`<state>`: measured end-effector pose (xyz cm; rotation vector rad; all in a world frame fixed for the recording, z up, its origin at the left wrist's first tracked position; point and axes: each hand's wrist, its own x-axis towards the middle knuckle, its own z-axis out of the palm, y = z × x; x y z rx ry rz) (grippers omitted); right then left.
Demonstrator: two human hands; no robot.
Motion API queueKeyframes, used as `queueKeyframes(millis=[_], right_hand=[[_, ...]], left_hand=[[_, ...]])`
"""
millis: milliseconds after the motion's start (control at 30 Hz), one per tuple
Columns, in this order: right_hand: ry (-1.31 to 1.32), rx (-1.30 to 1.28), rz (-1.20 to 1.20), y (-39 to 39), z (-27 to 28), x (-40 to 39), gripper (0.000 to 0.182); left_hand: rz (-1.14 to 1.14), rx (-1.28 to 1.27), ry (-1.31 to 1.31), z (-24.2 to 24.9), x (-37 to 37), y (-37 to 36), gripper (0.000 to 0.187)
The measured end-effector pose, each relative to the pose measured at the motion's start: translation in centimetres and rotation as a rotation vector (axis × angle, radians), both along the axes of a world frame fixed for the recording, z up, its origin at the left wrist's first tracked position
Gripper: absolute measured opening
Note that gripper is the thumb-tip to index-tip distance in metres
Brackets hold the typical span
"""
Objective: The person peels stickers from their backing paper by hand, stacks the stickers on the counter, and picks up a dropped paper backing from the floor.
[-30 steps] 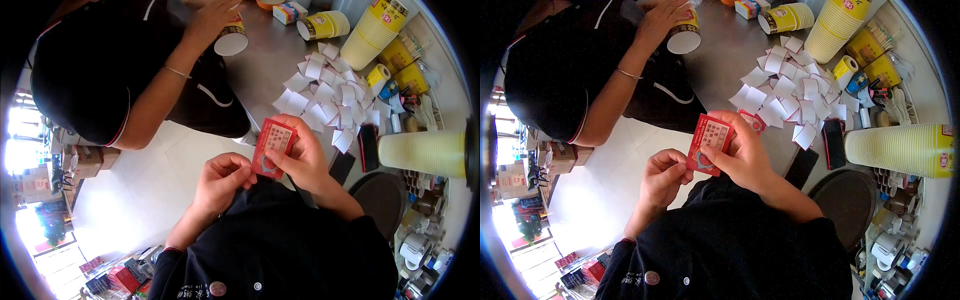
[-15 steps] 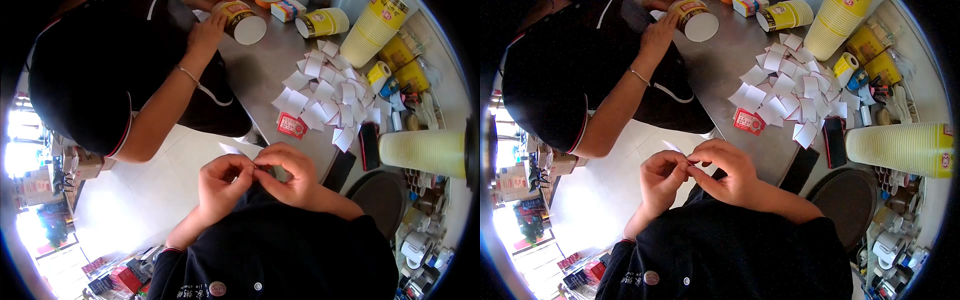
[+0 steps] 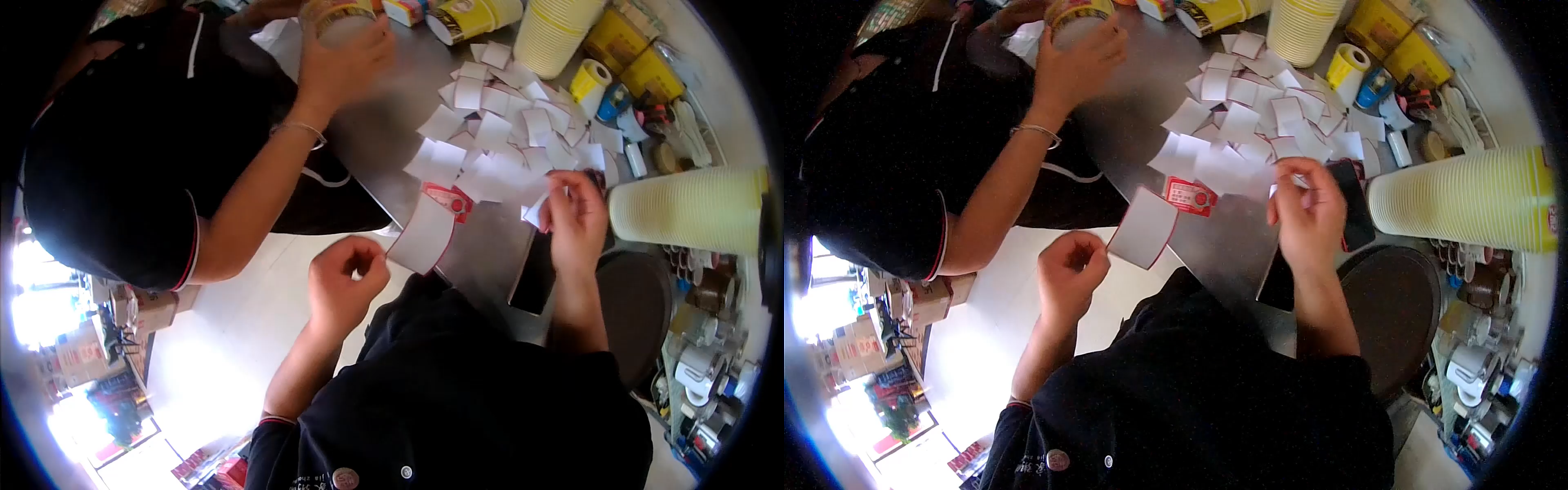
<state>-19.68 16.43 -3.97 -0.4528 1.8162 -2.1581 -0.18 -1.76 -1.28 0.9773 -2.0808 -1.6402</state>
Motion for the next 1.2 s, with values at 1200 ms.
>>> queueKeyframes(millis=[1200], right_hand=[[0.787,-0.026,-0.033,-6.5,3.1,1.0,0.019]], left_hand=[[-0.263,-0.081,0.154,-9.7,-1.8,1.2,0.028]])
